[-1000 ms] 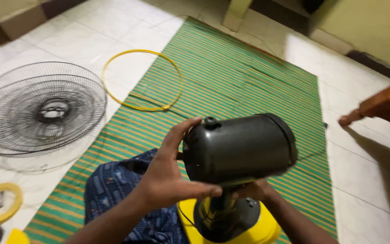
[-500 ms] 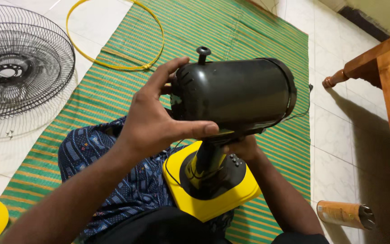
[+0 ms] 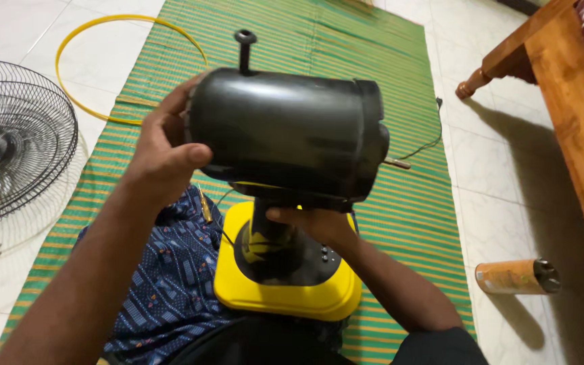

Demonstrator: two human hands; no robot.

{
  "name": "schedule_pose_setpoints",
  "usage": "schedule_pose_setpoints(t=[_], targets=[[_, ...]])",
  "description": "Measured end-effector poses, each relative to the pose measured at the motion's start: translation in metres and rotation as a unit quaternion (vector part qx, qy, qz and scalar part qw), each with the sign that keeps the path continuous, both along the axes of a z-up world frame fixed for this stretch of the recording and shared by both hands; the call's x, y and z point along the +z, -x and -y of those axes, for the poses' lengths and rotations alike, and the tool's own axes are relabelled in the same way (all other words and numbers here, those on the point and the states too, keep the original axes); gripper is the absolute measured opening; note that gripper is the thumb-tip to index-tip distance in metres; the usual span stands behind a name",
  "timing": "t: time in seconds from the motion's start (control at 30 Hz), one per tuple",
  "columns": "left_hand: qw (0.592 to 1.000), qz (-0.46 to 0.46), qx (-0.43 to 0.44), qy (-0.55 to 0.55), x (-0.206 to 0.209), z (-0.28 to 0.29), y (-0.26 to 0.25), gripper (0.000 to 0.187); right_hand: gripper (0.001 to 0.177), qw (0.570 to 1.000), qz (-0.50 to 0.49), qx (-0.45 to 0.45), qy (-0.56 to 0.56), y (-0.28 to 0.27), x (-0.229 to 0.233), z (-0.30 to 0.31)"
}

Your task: The person uses a screwdriver to tighten screws on the rear housing of a disassembled electric fan motor. They rotate the motor to access different screws and continue tightening them throughout the clip.

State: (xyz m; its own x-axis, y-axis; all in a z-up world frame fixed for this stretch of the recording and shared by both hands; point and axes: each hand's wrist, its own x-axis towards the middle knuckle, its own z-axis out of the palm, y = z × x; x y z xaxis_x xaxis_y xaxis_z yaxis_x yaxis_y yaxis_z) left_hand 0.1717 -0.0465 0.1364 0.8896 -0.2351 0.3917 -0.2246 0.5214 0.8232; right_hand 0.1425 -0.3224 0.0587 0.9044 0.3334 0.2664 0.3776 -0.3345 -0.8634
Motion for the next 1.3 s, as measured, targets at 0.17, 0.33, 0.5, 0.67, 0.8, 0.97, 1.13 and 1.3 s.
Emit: schedule_pose_setpoints(t=[0.17,0.33,0.5,0.67,0.8,0.97,1.13,1.3], targets=[[0.998,0.018,-0.009,0.067,-0.032,-0.028,0.015,0.096,0.045,0.998,0.008,0.004,-0.061,0.009,0.028,-0.035],[0.974,-0.053,-0.05,0.214,-0.077,-0.047,0.019,0.084,0.052,0.984,0.158,-0.033,0.074,0.015,0.043,-0.065],[0.956,-0.089,-0.018,0.281,-0.126,-0.07,0.031,0.063,0.038,0.965,0.241,-0.046,0.092,0.022,0.047,-0.08],[0.943,-0.056,-0.028,0.326,-0.18,-0.082,0.029,0.056,0.03,0.951,0.301,-0.012,0.068,0.031,0.064,-0.067],[0.907,0.018,-0.178,0.38,-0.201,-0.072,0.029,0.046,0.026,0.932,0.336,-0.02,0.132,0.031,0.069,-0.058],[0.965,-0.071,0.049,0.248,-0.128,-0.042,0.046,0.082,0.026,0.941,0.299,-0.035,0.153,0.03,0.059,-0.062],[0.908,0.194,0.252,-0.274,0.001,-0.062,0.091,0.12,0.04,0.942,0.277,-0.008,0.188,0.025,0.049,-0.077],[0.754,0.236,0.244,-0.562,0.034,-0.061,0.124,0.132,0.039,0.933,0.267,0.051,0.238,0.026,0.05,-0.09]])
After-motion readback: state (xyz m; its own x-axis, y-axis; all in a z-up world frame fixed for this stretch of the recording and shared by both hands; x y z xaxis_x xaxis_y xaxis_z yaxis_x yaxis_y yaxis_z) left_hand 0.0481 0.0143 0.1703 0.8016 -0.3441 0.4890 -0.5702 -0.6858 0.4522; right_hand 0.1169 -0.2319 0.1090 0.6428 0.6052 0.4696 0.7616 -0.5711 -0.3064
